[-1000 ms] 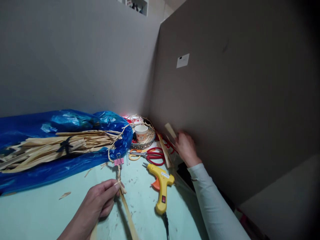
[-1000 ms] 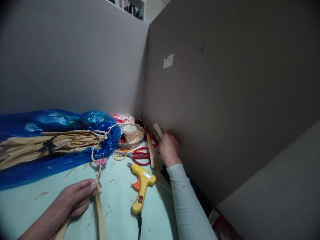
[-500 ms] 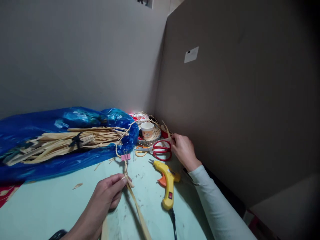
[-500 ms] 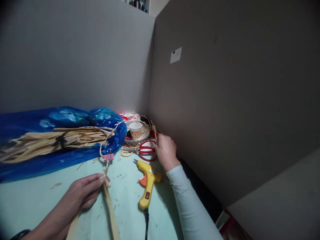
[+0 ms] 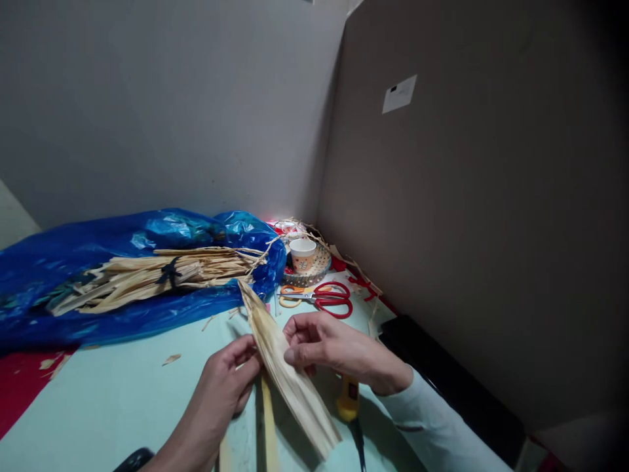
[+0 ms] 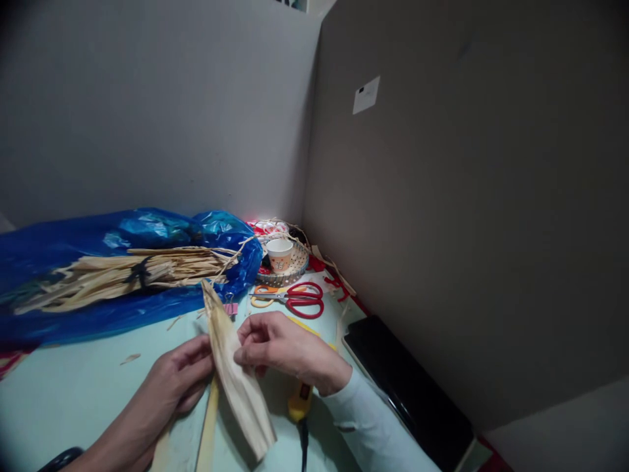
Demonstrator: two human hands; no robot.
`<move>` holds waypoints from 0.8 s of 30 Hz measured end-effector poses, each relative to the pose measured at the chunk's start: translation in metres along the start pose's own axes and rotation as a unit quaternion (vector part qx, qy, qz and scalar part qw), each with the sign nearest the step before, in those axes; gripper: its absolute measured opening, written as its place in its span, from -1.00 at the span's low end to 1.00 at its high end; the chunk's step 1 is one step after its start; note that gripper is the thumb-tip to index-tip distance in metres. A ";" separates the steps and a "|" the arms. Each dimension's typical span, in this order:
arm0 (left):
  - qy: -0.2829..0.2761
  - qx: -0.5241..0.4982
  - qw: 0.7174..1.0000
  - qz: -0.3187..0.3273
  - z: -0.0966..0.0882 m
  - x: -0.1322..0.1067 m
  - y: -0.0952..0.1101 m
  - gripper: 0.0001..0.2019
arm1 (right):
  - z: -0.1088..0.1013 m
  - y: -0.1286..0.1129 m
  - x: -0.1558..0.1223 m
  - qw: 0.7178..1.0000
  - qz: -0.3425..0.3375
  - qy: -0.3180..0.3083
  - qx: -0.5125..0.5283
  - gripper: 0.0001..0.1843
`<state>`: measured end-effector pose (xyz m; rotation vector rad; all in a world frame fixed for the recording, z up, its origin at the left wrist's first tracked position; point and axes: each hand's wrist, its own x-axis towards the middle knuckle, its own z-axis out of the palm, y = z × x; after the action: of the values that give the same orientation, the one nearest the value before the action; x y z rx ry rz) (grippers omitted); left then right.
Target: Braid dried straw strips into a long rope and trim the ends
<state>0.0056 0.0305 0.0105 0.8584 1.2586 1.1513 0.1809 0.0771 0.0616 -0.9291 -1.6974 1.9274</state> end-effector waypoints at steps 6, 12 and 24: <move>-0.022 0.087 0.996 -0.014 -0.002 -0.008 0.005 -0.75 | 0.001 0.009 0.004 0.987 -0.011 0.061 -0.147 -0.91; -0.007 0.093 0.996 -0.002 0.000 -0.010 0.005 -0.64 | 0.003 0.012 0.005 0.933 -0.050 0.121 -0.337 -0.95; 0.003 0.163 0.986 0.031 -0.002 -0.008 0.003 -0.76 | 0.021 0.014 0.010 0.912 -0.043 0.166 -0.374 -0.84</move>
<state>0.0037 0.0238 0.0155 1.1422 1.4584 1.0113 0.1611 0.0663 0.0464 -1.3147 -2.2269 0.9505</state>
